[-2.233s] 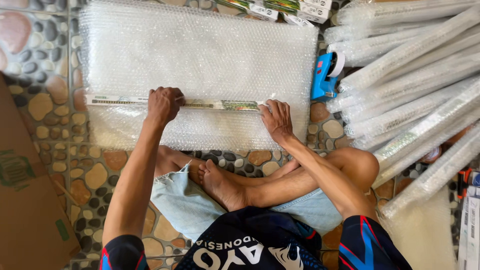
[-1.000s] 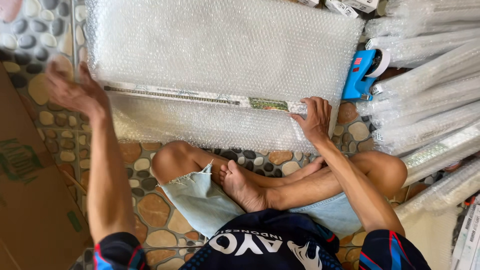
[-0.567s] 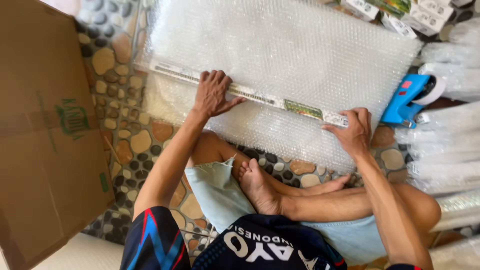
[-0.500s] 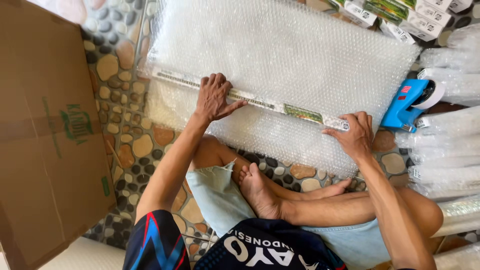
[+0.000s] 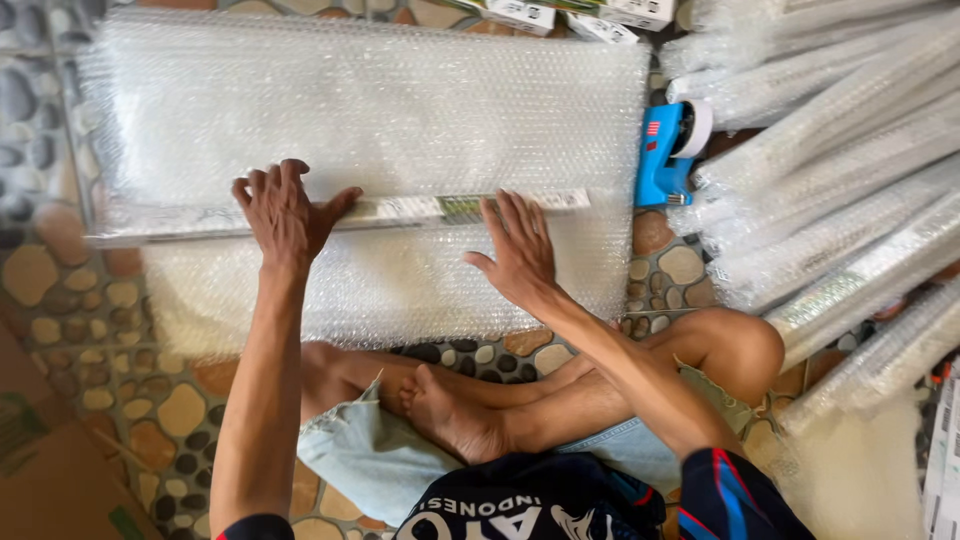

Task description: The person wraps long, thin items in bubble wrap while sitting on the floor. They roll the items in the bubble wrap and secure them with tape using a tape dispenser. The wrapped items are then placed in a pile nearby.

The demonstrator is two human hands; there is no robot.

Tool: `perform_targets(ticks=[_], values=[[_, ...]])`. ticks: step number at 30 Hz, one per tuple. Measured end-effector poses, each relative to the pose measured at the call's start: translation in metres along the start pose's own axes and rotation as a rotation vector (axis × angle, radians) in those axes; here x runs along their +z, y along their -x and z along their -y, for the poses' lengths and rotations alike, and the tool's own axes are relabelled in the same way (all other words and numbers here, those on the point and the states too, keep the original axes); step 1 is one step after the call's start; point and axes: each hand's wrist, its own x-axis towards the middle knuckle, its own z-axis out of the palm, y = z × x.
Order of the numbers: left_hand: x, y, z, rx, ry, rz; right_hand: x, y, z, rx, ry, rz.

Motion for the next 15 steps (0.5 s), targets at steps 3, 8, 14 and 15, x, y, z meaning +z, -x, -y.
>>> perform_targets(ticks=[3, 8, 14, 15], values=[[0.023, 0.008, -0.043, 0.086, 0.012, -0.23, -0.003, -0.049, 0.003, 0.042, -0.106, 0.11], [0.027, -0.024, -0.08, 0.142, 0.051, 0.004, 0.007, -0.144, -0.032, 0.13, -0.138, 0.317], [0.022, -0.14, -0.073, 0.097, 0.086, 0.158, 0.016, -0.182, -0.032, -0.08, -0.084, -0.083], [0.026, -0.149, -0.072, 0.148, -0.041, -0.093, 0.025, -0.188, -0.038, -0.047, 0.006, 0.021]])
